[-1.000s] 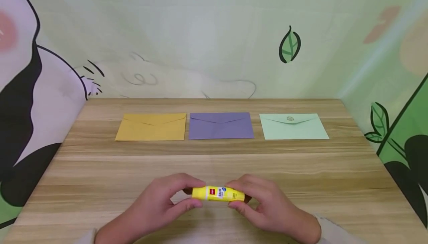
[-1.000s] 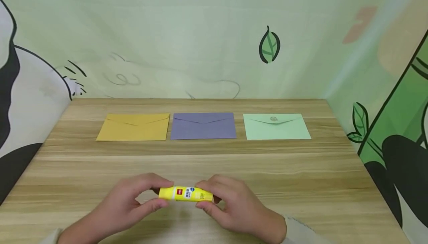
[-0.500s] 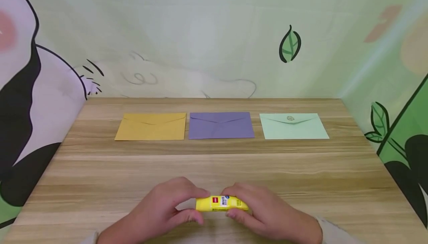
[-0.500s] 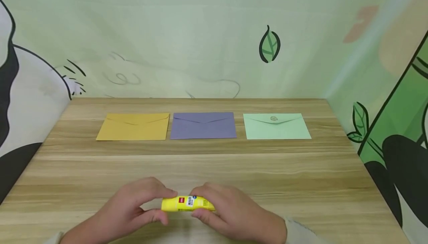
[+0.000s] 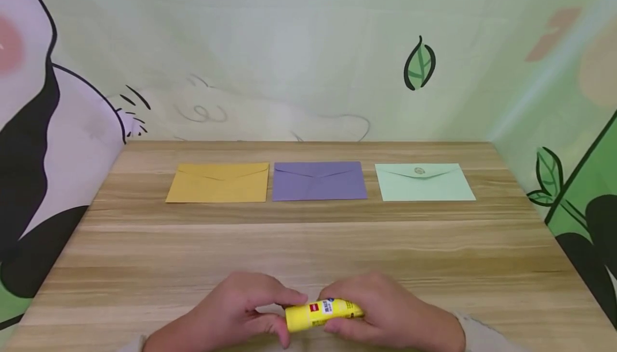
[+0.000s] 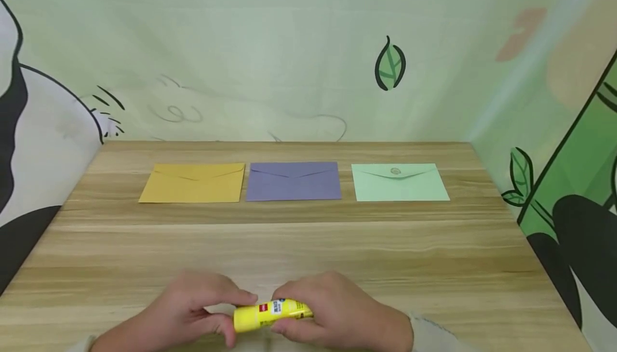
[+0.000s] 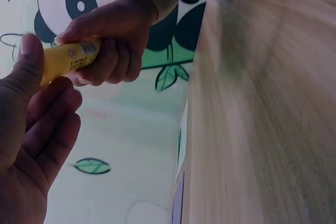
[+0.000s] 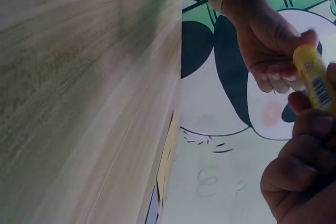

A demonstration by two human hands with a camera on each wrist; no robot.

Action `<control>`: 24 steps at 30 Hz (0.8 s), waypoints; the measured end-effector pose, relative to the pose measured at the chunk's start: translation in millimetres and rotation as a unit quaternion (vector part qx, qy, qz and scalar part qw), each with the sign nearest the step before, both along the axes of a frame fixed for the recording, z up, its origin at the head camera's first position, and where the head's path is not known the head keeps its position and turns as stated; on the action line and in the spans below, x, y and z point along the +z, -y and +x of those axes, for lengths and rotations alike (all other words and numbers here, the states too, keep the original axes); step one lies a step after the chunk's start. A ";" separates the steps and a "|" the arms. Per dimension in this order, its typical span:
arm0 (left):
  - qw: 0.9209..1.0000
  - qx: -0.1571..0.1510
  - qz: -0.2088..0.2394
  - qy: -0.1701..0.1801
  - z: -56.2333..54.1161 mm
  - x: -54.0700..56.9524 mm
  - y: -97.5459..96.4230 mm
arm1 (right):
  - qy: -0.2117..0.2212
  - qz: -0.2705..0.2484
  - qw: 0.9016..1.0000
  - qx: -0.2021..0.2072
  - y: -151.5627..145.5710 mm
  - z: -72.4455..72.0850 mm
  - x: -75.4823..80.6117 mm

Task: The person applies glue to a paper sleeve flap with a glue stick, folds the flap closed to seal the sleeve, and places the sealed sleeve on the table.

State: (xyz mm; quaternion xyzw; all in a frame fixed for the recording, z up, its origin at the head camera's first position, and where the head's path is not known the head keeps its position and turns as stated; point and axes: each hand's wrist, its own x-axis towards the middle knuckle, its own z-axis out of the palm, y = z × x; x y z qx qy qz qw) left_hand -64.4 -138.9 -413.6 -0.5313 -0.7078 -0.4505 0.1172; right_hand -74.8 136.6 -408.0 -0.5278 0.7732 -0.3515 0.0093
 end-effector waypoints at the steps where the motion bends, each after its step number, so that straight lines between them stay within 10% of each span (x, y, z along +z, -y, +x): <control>1: 1.000 -0.016 0.004 -0.001 -0.7 -0.5 -1.7 | -0.003 -0.003 1.000 0.006 0.4 0.4 0.8; 9: 0.994 -0.088 0.038 0.049 -1.5 -5.8 -7.1 | -0.029 -0.020 0.999 0.022 0.7 8.6 3.0; 24: 0.991 -0.112 0.023 0.069 2.1 -8.3 -10.0 | 0.017 -0.021 0.999 0.042 -0.7 20.1 0.6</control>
